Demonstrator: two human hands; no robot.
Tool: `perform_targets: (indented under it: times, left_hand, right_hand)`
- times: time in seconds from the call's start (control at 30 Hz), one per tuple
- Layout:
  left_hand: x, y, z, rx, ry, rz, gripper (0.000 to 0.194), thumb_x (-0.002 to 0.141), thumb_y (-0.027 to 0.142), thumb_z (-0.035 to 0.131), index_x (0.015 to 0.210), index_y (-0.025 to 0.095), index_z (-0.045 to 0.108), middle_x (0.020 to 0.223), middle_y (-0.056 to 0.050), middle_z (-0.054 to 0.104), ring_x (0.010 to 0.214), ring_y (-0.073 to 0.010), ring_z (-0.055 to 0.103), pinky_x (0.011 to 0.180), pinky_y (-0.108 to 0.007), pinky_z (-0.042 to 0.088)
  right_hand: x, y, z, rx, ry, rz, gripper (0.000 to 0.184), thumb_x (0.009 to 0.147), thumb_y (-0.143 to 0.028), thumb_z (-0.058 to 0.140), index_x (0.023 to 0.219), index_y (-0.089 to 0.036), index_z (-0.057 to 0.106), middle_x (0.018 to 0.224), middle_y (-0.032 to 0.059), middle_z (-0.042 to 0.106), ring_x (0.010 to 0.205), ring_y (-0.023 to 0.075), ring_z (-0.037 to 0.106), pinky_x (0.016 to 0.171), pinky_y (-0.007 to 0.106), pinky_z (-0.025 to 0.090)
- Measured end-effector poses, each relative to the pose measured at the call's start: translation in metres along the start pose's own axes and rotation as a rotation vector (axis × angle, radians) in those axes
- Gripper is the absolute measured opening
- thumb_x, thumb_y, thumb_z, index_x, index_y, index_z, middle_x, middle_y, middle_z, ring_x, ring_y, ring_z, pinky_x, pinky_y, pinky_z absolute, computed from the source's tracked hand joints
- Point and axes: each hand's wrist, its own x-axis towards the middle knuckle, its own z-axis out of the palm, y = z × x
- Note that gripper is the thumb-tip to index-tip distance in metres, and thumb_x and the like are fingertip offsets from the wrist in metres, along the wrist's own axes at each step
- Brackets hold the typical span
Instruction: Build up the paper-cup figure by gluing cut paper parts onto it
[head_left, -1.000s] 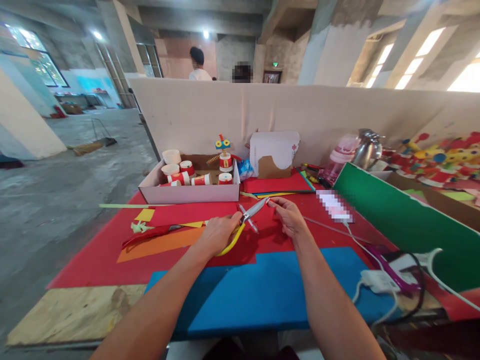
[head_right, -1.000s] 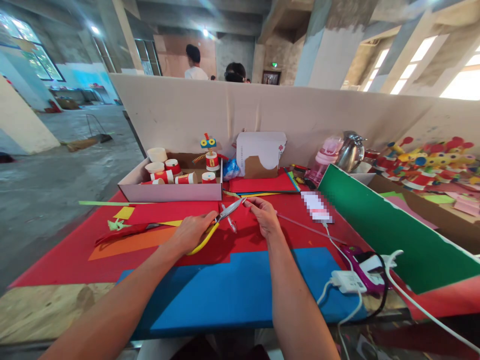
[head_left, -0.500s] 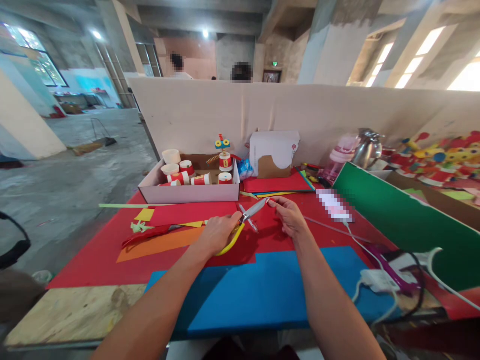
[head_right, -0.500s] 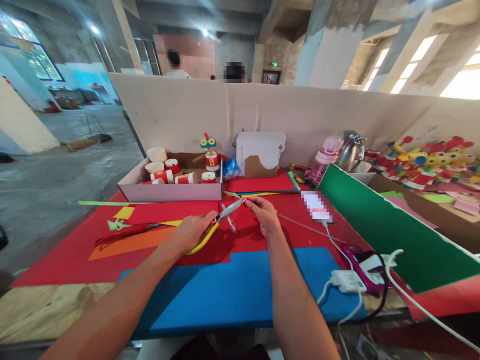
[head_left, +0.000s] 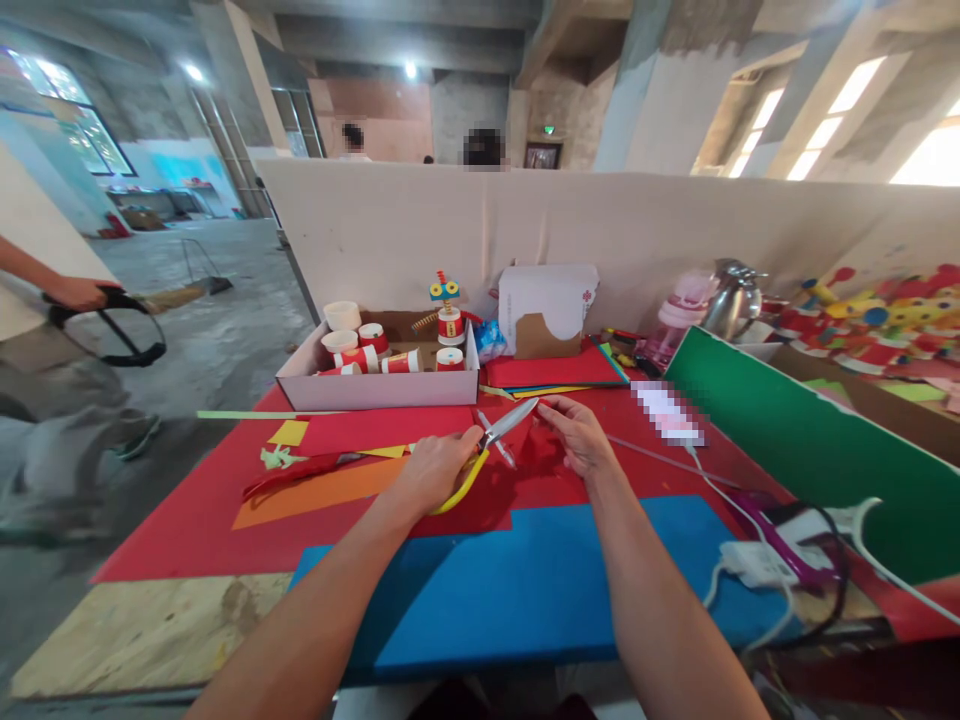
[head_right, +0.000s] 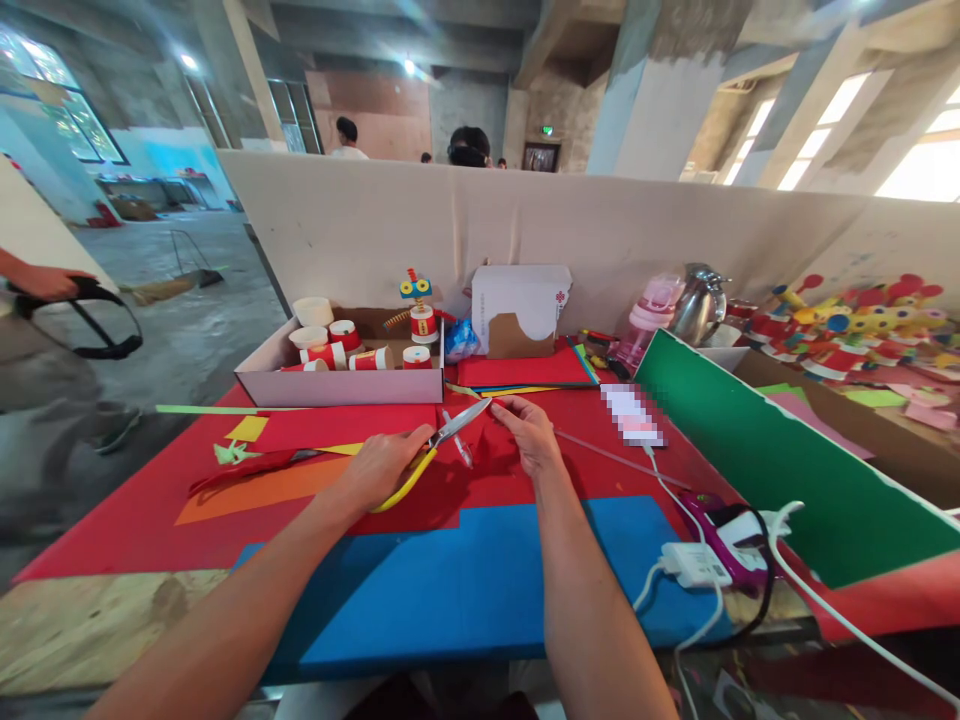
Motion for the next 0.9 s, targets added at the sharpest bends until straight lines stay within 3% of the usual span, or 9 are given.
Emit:
perform_targets:
  times: [0.37, 0.6, 0.9]
  left_hand:
    - [0.003, -0.004, 0.005, -0.004, 0.101, -0.082, 0.023, 0.093, 0.03, 0.034, 0.112, 0.021, 0.043, 0.102, -0.008, 0.067, 0.083, -0.0255, 0.067, 0.06, -0.029, 0.041]
    - [0.004, -0.007, 0.013, 0.034, 0.106, -0.088, 0.024, 0.09, 0.027, 0.035, 0.113, 0.022, 0.043, 0.101, -0.008, 0.066, 0.083, -0.0263, 0.066, 0.058, -0.029, 0.041]
    - [0.004, -0.006, 0.013, 0.02, 0.099, -0.083, 0.024, 0.091, 0.03, 0.035, 0.112, 0.023, 0.044, 0.103, -0.008, 0.066, 0.084, -0.0233, 0.066, 0.06, -0.026, 0.041]
  right_hand:
    - [0.009, 0.005, -0.004, 0.059, 0.125, -0.049, 0.035, 0.046, -0.039, 0.085, 0.072, -0.021, 0.07, 0.06, -0.003, 0.065, 0.053, 0.0094, 0.054, 0.058, 0.025, 0.044]
    - [0.003, 0.005, 0.003, 0.119, 0.069, -0.039, 0.031, 0.046, -0.034, 0.085, 0.068, -0.021, 0.067, 0.064, -0.0043, 0.065, 0.056, 0.008, 0.054, 0.061, 0.023, 0.045]
    - [-0.001, 0.004, 0.01, 0.16, -0.007, -0.006, 0.041, 0.042, -0.038, 0.087, 0.07, -0.022, 0.061, 0.061, -0.0073, 0.062, 0.051, 0.0076, 0.056, 0.061, 0.024, 0.05]
